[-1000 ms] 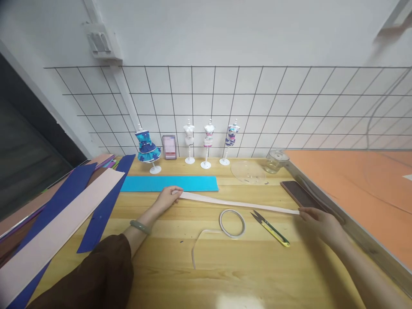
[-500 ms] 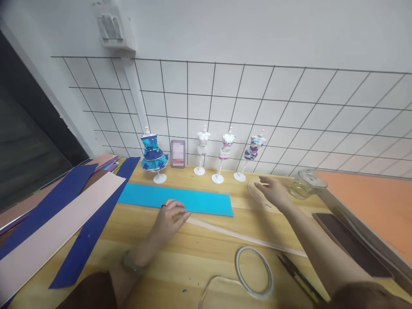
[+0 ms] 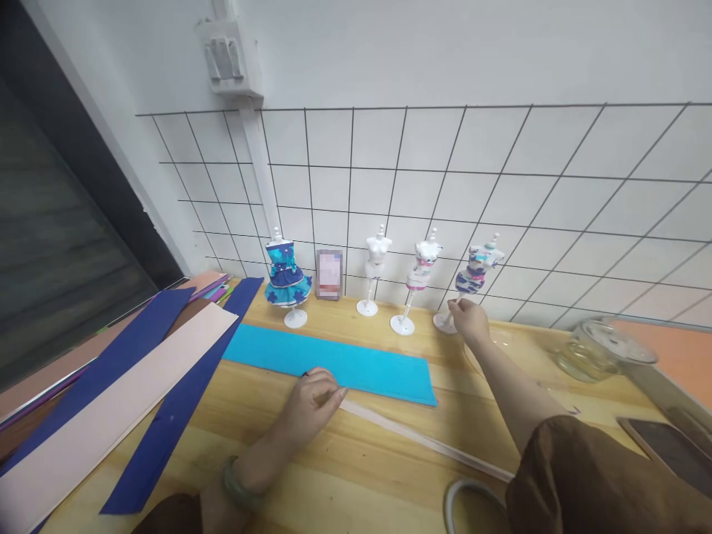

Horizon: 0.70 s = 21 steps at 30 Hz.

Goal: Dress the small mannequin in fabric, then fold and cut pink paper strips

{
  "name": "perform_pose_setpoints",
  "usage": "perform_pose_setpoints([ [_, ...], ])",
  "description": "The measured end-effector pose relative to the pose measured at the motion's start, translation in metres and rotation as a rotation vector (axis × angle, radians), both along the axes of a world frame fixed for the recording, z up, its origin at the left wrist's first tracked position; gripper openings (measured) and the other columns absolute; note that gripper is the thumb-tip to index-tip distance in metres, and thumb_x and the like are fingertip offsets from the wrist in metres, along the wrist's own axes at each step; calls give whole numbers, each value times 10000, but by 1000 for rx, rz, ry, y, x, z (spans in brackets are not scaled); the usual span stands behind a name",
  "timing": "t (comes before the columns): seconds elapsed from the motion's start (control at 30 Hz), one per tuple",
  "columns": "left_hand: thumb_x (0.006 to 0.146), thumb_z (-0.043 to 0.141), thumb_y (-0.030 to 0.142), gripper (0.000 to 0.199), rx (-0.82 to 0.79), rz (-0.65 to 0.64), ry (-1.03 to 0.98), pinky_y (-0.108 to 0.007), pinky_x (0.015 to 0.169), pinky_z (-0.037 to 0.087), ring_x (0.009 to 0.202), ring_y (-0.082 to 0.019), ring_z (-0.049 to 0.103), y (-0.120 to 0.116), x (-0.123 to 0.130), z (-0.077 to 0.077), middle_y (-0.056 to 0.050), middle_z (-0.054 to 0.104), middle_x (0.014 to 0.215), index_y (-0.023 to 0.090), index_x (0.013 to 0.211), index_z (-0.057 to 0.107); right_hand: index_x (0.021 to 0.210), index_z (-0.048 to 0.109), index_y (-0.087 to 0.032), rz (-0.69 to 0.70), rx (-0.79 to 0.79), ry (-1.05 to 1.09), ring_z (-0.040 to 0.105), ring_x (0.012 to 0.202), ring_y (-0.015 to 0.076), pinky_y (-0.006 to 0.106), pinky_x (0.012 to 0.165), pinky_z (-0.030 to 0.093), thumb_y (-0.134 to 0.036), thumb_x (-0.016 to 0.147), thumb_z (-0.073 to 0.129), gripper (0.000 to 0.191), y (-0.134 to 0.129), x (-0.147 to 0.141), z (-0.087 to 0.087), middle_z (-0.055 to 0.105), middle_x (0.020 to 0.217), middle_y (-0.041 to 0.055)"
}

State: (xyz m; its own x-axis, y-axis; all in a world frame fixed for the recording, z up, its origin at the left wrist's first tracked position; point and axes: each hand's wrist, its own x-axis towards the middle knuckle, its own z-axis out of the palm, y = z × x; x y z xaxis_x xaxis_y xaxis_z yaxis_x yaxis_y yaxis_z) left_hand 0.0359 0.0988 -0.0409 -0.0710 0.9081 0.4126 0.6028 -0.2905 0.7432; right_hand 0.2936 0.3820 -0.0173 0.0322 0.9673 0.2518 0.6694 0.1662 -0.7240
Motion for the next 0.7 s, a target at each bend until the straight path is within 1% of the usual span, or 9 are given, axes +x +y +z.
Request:
perform_pose_setpoints([
  [0.1,836,498,317,338,-21,4,-51,-305,703,359,625,-148,504,0,0,-1,-29,578,588,194,522,522,736,621,-148,24,14,34,593,684,203,323,632,437,-474,745,489,352,-9,5,18,659,738,99],
  [0.2,825,512,346,335,-33,24,-105,-288,673,361,634,-150,506,0,1,-1,-33,581,600,190,530,539,759,612,-148,56,19,69,593,677,181,307,630,456,-503,765,479,379,-33,12,44,663,786,104],
  [0.27,818,518,368,339,-39,32,-150,-280,663,363,645,-152,505,1,1,0,-32,572,601,189,533,551,744,613,-154,104,9,74,589,647,169,296,613,463,-526,763,494,392,-62,13,60,667,779,95],
  [0.37,787,550,415,319,-73,39,-317,-268,665,373,678,-155,510,4,2,3,-30,575,637,183,571,589,699,625,-169,207,-19,45,574,586,160,278,568,454,-560,734,544,400,-122,5,76,661,686,60],
  [0.43,753,584,446,299,-123,26,-478,-264,677,390,715,-161,528,5,5,8,-38,607,700,170,646,625,721,627,-177,343,-68,13,571,577,158,269,557,444,-566,748,535,401,-167,-6,79,652,660,42],
  [0.5,737,590,475,329,-164,-12,-557,-265,686,410,744,-169,552,2,11,17,-54,638,753,152,726,649,720,614,-183,493,-96,10,564,589,153,259,558,435,-569,779,494,409,-210,-20,77,632,648,25],
  [0.53,739,583,489,354,-180,-44,-573,-265,689,419,755,-172,564,-2,15,23,-63,649,769,143,763,658,695,598,-186,537,-80,-5,549,577,147,252,541,419,-567,789,481,409,-229,-26,75,612,621,14],
  [0.6,751,560,510,404,-215,-132,-613,-265,699,431,782,-175,583,-14,24,36,-77,667,805,133,843,671,646,560,-191,562,-24,-53,486,517,124,237,487,364,-557,804,464,411,-263,-38,69,551,555,-11],
  [0.7,758,571,502,428,-275,-330,-743,-278,751,432,837,-179,593,-40,36,52,-96,677,886,120,918,679,636,547,-190,555,40,-97,427,487,109,229,457,304,-539,816,459,402,-301,-52,59,502,523,-23],
])
